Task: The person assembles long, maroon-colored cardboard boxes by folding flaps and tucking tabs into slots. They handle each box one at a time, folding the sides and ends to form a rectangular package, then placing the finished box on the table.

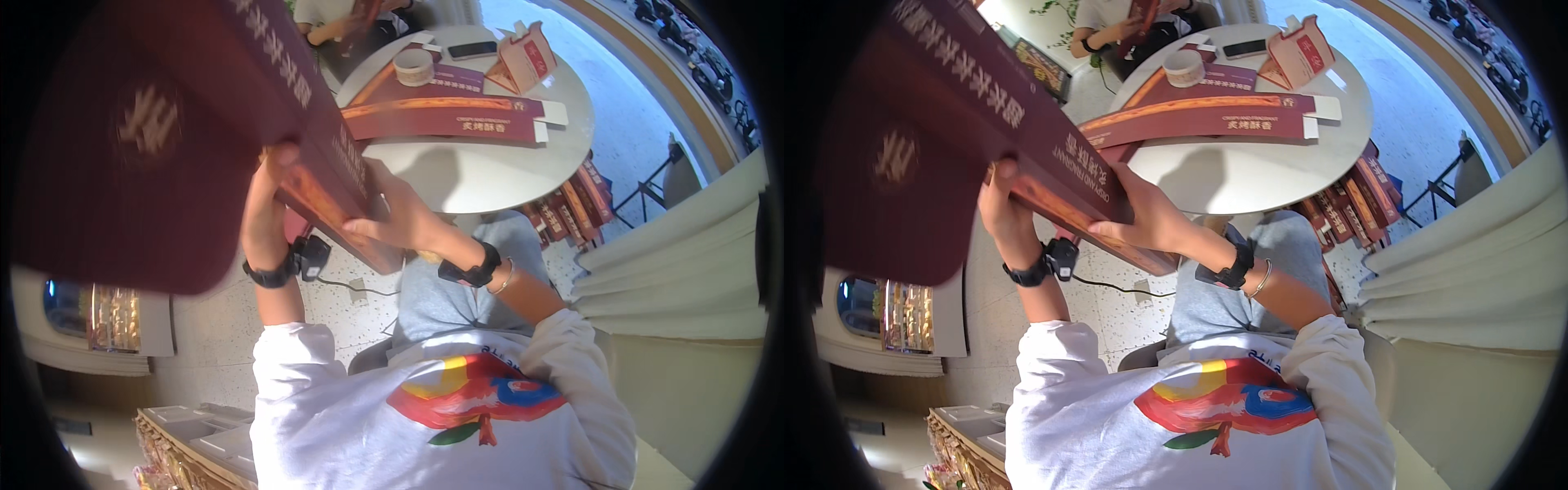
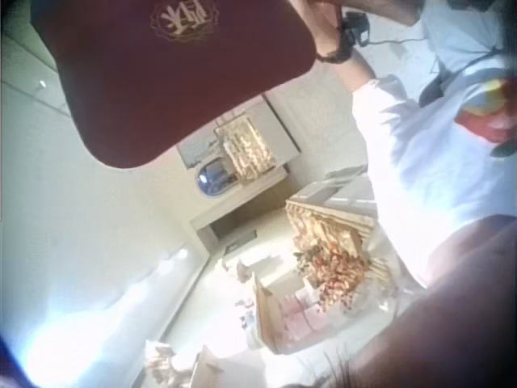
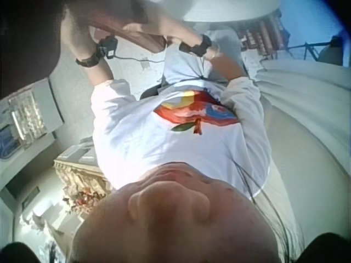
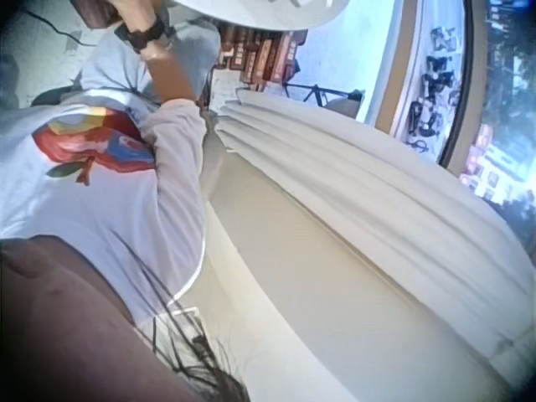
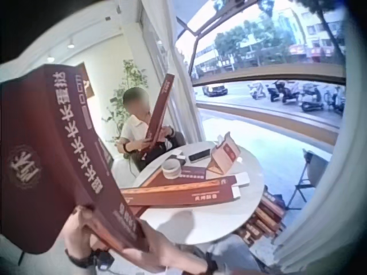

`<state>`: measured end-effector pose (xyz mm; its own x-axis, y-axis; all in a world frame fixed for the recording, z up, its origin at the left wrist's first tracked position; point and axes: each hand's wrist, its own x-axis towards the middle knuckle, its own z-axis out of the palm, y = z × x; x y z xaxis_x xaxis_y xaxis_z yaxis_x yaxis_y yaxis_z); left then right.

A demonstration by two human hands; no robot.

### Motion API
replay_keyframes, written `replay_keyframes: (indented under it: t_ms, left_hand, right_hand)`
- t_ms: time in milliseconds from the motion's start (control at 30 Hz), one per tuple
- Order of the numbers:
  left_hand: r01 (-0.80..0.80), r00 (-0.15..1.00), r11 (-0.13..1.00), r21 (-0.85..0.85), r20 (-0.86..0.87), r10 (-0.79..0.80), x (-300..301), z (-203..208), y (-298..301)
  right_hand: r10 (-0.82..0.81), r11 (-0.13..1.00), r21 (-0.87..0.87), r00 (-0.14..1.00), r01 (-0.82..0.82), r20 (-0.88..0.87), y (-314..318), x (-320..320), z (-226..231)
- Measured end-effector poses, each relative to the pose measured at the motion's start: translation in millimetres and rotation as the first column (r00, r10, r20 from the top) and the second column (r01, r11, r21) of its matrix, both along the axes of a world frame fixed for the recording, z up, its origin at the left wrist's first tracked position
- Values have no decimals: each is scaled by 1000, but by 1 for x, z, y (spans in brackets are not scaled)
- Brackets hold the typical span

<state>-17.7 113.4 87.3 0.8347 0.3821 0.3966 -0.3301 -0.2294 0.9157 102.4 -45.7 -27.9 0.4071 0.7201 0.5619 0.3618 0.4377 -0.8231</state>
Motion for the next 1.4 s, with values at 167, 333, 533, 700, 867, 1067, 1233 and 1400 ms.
replay_keyframes:
  t_ms: [167, 333, 533, 700, 867, 1067, 1233, 1400]
  left_hand:
    - [333, 849, 942, -32, 445, -285, 21, 78, 71]
    - [423, 826, 906, -2, 413, -384, 76, 118, 102]
    - [329, 929, 944, -9, 182, -322, 88, 117, 90]
    - [182, 975, 971, -153, 156, -158, 86, 76, 81]
    - [129, 975, 976, -178, 200, -92, 71, 79, 83]
    - [-21, 976, 999, -45, 215, 30, 80, 150, 126]
    - [109, 960, 993, -53, 265, -91, 90, 199, 88]
    - [-47, 976, 994, 97, 214, 25, 85, 198, 106]
  right_hand:
    - [252, 950, 198, 967, -241, -35, 4, -3, 73]
    - [300, 954, 25, 947, -299, -114, 23, 3, 80]
    - [356, 934, 59, 914, -351, -195, 30, 5, 73]
    - [410, 908, 213, 868, -361, -279, 47, -1, 42]
    - [375, 925, 179, 883, -336, -283, 57, -16, 25]
    - [356, 910, -56, 843, -411, -403, 63, -72, -67]
    - [216, 971, -15, 903, -239, -371, 80, -131, -117]
    - [111, 992, -1, 908, -122, -403, 64, -116, -94]
